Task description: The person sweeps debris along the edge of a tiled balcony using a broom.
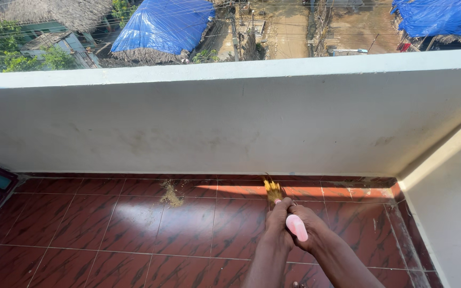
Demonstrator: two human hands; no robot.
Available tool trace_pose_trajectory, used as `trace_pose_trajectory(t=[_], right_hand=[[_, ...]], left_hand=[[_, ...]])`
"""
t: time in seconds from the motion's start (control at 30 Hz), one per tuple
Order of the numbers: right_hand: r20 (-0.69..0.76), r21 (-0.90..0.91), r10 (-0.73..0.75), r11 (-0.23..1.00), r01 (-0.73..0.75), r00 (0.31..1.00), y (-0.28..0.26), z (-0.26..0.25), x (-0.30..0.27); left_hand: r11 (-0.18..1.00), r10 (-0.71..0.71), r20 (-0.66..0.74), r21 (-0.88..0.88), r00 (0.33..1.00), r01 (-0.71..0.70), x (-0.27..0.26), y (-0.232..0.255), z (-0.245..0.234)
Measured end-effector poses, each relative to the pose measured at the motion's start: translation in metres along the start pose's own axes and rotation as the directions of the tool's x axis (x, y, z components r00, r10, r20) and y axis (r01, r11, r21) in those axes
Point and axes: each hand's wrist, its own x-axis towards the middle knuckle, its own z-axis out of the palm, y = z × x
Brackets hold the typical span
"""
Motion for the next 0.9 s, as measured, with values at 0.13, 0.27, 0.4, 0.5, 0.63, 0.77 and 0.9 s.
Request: trace_pose_trajectory(t=[0.13,0.27,0.4,0.5,0.63,0.77,0.9], right_hand=[[-0.114,0.069,0.003,0.998,0.005,0.993,0.034,-0.006,0.051],[-0.056,0.053,0.067,0.997,-0.064,0.996,0.063,-0.001,0.088],[0.104,0.076,0.136,0.987,-0.145,0.985,0.079,0.016,0.095],[0.188,0.088,0.194,0.973,-0.213,0.963,0.084,0.036,0.092],[0.213,0.055,0.23,0.968,-0.246,0.95,0.088,0.067,0.093],[0.206,0.041,0.257,0.962,-0.27,0.944,0.096,0.097,0.099],[0.24,-0.022,0.241,0.97,-0.243,0.94,0.106,0.118,0.102]], left_hand=[[0.998,-0.048,0.054,-0.027,0.997,0.049,0.057,-0.002,-0.043],[0.999,-0.019,-0.063,-0.037,0.998,0.016,0.096,0.005,-0.08],[0.999,0.034,-0.073,-0.028,0.997,-0.036,0.104,0.02,-0.105],[0.996,0.055,-0.114,-0.057,0.992,-0.062,0.093,0.038,-0.115],[0.994,0.096,-0.181,-0.032,0.979,-0.104,0.081,0.067,-0.124],[0.984,0.158,-0.189,-0.048,0.969,-0.17,0.073,0.092,-0.14],[0.979,0.18,-0.195,-0.055,0.964,-0.194,0.064,0.113,-0.154]])
